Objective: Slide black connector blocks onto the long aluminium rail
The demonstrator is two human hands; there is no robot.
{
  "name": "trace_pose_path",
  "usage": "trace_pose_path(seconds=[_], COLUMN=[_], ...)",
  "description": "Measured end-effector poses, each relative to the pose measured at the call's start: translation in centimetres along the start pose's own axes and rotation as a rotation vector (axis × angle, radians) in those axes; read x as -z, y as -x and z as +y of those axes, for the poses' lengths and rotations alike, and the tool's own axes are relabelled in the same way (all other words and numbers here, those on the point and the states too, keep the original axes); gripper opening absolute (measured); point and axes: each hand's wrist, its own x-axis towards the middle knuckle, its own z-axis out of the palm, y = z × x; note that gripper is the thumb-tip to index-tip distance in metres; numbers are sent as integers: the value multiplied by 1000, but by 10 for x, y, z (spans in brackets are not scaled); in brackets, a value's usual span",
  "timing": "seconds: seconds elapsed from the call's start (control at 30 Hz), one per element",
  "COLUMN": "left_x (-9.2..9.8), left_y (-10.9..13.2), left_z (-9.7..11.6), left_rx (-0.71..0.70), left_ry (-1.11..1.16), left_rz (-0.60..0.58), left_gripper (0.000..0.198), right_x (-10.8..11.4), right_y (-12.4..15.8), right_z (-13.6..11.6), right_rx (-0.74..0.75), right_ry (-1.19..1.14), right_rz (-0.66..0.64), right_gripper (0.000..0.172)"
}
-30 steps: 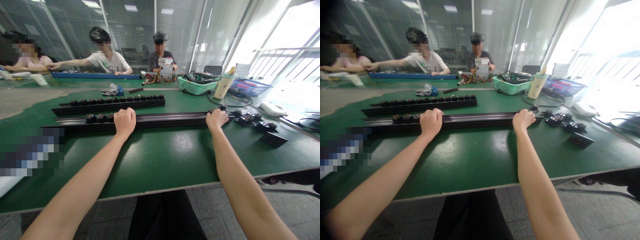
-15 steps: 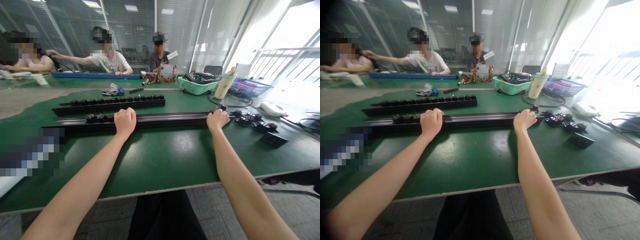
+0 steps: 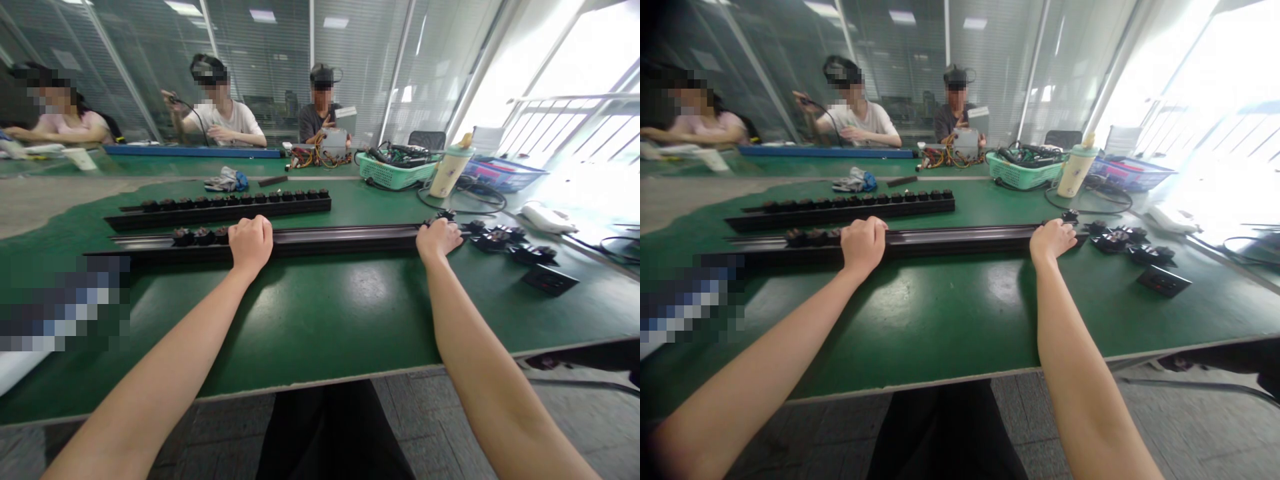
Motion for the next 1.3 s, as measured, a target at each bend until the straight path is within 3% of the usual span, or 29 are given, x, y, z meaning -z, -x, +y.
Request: trace_pose_path(seconds=[1.3], left_x=[-4], left_y=[0], left_z=[-2], left_rx=[0], left_ry=[-27], left_rz=[10], left_gripper=[43], right_x=[-2], right_y=[-13], right_z=[5], right_rx=[-96], right_ry=[4], right_rz=[-16], right_gripper=[38])
